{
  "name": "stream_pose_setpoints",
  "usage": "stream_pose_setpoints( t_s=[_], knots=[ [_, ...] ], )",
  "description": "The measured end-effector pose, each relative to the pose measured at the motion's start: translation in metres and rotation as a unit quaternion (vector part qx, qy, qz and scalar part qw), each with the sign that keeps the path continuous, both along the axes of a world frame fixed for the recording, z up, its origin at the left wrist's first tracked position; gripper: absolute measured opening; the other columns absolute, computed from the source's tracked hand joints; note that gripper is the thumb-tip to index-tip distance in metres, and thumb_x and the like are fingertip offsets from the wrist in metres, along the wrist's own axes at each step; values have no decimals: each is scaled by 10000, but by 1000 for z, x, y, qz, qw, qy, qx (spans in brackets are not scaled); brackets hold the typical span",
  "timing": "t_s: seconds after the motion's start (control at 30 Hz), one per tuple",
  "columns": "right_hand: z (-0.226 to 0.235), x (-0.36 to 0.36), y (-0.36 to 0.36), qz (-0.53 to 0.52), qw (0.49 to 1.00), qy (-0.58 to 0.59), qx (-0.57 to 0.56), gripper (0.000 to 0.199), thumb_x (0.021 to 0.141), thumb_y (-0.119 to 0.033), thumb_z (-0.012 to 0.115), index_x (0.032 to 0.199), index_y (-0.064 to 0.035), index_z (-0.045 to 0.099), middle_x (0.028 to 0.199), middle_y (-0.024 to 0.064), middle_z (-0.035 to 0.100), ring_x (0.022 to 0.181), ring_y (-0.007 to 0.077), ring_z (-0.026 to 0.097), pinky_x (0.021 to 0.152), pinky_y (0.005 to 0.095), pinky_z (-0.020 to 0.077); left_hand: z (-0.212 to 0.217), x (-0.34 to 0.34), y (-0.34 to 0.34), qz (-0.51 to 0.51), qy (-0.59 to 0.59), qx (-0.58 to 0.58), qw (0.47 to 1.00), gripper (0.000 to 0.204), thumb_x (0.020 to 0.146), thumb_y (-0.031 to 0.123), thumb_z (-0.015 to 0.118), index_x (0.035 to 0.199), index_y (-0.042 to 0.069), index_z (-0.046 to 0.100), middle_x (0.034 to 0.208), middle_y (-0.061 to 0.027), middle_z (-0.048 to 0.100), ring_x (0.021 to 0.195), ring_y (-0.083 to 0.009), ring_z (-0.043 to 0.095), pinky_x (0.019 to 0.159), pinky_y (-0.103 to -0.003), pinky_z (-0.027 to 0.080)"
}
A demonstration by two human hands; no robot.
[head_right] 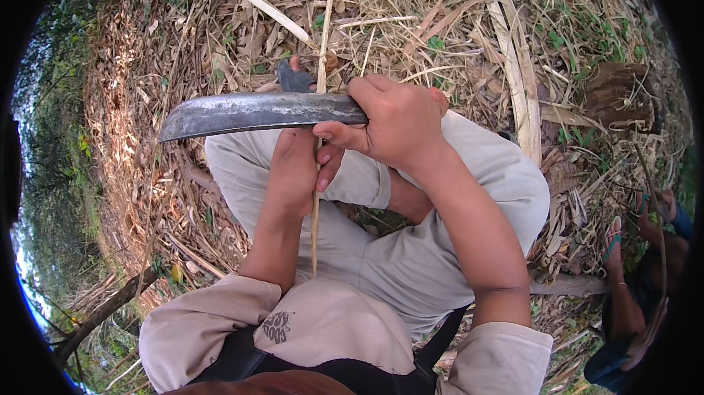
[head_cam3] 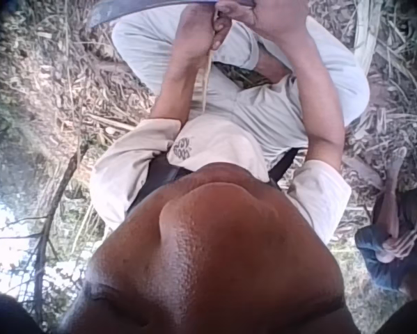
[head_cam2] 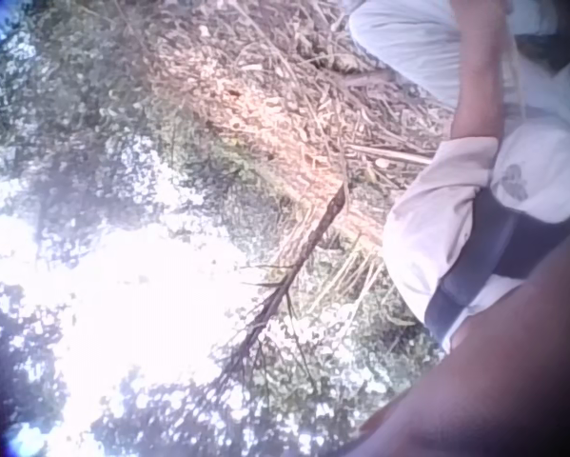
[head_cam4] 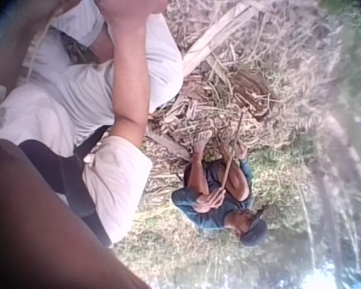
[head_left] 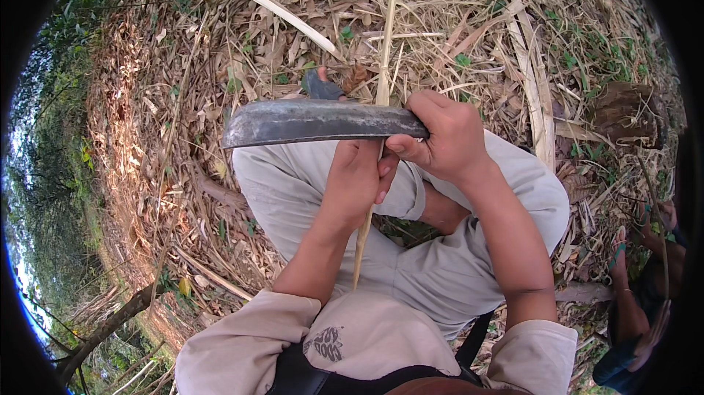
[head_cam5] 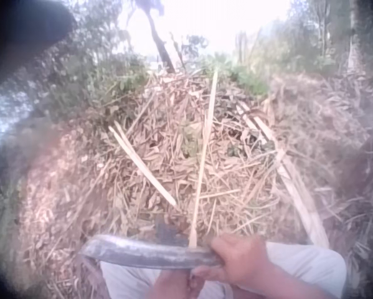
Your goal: The person sits on the ground and uses a large knife to shave and split a long piece of bamboo. They repeatedly scrape the surface to remove the outer layer and then split the bamboo into thinner strips.
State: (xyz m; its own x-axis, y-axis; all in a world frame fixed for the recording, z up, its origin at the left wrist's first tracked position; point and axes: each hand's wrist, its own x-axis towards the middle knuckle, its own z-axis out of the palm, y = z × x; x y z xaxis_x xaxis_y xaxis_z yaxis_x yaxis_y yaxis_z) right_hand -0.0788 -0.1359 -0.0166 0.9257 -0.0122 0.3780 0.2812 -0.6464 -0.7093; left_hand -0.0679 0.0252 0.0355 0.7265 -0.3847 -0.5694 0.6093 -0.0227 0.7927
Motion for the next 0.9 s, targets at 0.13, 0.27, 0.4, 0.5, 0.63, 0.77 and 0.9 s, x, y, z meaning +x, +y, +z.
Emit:
stream_pose_setpoints(
  t_s=[0.13, 0.27, 0.4, 0.5, 0.63, 0.77, 0.9],
  knots=[
    [-1, -1, 2, 10, 999, -7, -31, 703, 777, -750, 593, 727, -49, 590, 633, 85, 565, 512, 259, 608, 453, 351, 463, -13, -14, -1, 16, -109, 31, 993, 347, 1083, 301, 300, 1001, 48, 524, 656, 16, 424, 482, -45, 381, 403, -202, 286],
    [5, -1, 0, 19, 997, -23, -69, 729, 747, -787, 575, 725, -58, 591, 638, 80, 569, 515, 257, 613, 455, 360, 470, -43, -26, 2, 33, -306, 93, 947, 308, 1080, 282, 355, 985, 30, 506, 684, 32, 440, 548, -33, 389, 460, -207, 296],
    [-9, -2, -4, 7, 994, -29, -108, 729, 721, -802, 576, 724, -73, 597, 638, 76, 565, 509, 248, 611, 457, 370, 471, -30, -23, 17, -32, -246, 122, 961, 326, 1073, 310, 395, 904, 44, 476, 681, 42, 418, 558, -32, 363, 472, -221, 285],
    [-24, 2, -7, -2, 991, -47, -126, 734, 742, -811, 528, 717, -78, 571, 629, 67, 538, 504, 256, 589, 444, 374, 441, -26, -22, 17, -8, -159, 82, 984, 365, 1065, 351, 411, 840, 65, 443, 663, 45, 394, 523, -34, 345, 446, -221, 269],
    [-34, 2, -8, -27, 991, -19, -130, 752, 799, -819, 439, 710, -76, 519, 616, 61, 498, 497, 273, 550, 424, 387, 388, -14, -13, 14, -26, -87, 118, 989, 408, 1050, 426, 414, 822, 87, 419, 639, 40, 364, 451, -40, 307, 393, -213, 237],
    [-26, 1, -3, -16, 989, 27, -146, 656, 778, -733, 604, 717, -81, 587, 632, 79, 559, 507, 265, 613, 451, 379, 468, -21, -7, 13, 5, -49, 70, 996, 423, 1057, 453, 352, 863, 86, 431, 640, 29, 371, 419, -42, 294, 362, -210, 230],
    [-24, 4, -2, 2, 997, 34, -75, 646, 806, -705, 604, 731, -64, 587, 642, 95, 569, 521, 276, 616, 462, 381, 474, -11, -2, 10, 11, 5, 12, 1000, 434, 1061, 454, 295, 942, 72, 463, 658, 25, 387, 414, -44, 300, 357, -208, 237]
  ],
)
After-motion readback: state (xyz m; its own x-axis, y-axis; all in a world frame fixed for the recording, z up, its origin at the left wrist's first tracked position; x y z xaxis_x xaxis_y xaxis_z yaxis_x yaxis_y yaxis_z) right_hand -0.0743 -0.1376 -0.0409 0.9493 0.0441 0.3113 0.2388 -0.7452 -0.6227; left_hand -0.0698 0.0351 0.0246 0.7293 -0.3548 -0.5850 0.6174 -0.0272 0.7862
